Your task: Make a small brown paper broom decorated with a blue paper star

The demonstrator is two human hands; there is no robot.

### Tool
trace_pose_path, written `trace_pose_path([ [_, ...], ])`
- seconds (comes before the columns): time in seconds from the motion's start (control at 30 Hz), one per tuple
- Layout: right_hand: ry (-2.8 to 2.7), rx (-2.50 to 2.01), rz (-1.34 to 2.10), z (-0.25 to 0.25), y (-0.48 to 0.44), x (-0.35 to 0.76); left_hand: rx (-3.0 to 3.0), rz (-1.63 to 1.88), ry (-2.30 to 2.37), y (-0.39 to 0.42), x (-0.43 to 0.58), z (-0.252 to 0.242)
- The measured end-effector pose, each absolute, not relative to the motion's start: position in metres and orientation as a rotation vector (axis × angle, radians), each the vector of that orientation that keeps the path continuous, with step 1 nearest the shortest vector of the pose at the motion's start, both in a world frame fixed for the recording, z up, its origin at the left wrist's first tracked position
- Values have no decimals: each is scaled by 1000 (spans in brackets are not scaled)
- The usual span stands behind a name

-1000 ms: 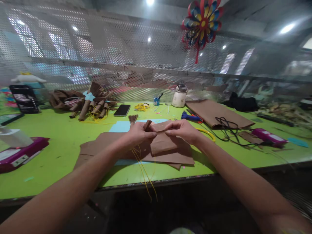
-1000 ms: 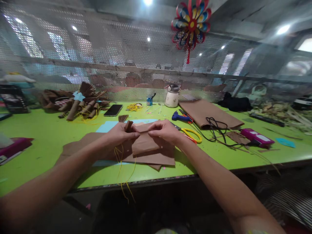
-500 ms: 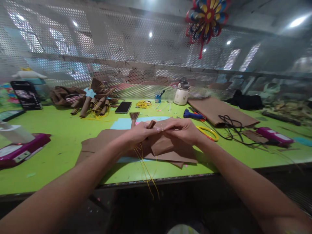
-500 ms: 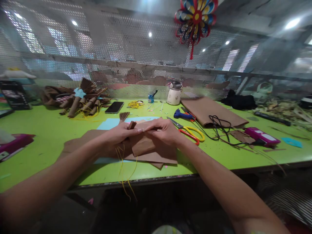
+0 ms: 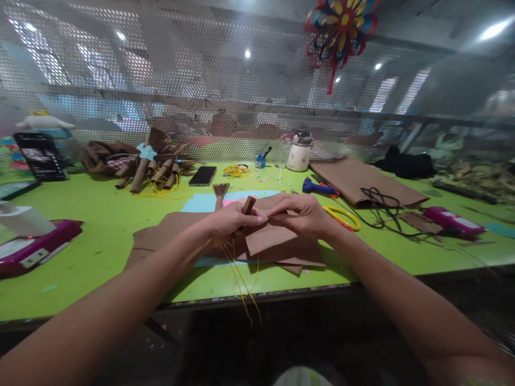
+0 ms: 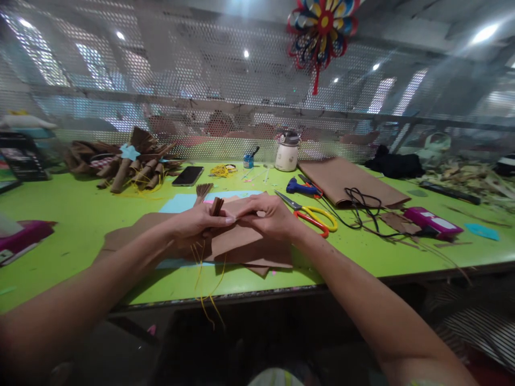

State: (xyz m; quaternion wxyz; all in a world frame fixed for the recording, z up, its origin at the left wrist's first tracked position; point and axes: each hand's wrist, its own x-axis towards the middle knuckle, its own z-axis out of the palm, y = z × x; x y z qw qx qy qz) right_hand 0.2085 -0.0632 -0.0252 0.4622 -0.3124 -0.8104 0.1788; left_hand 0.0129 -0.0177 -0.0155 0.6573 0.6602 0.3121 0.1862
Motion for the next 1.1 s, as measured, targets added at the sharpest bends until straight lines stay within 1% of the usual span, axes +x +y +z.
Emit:
trace_pose_path([
  [0.2, -1943, -870, 684, -24, -62, 211, 1562, 474, 813, -17, 16, -19],
  [0.43, -1789, -1045, 946, -22, -62, 217, 1849, 633, 997, -19, 17, -16],
  [0.5, -1827, -1080, 953, -22, -62, 216, 1894, 649, 995, -20, 17, -16],
  [0.8, -1784, -1223, 735, -31, -61, 208, 1954, 678, 913, -24, 21, -18],
  [1.1, -1779, -1237, 879, -32, -58, 214, 1933, 602, 936, -17, 17, -20],
])
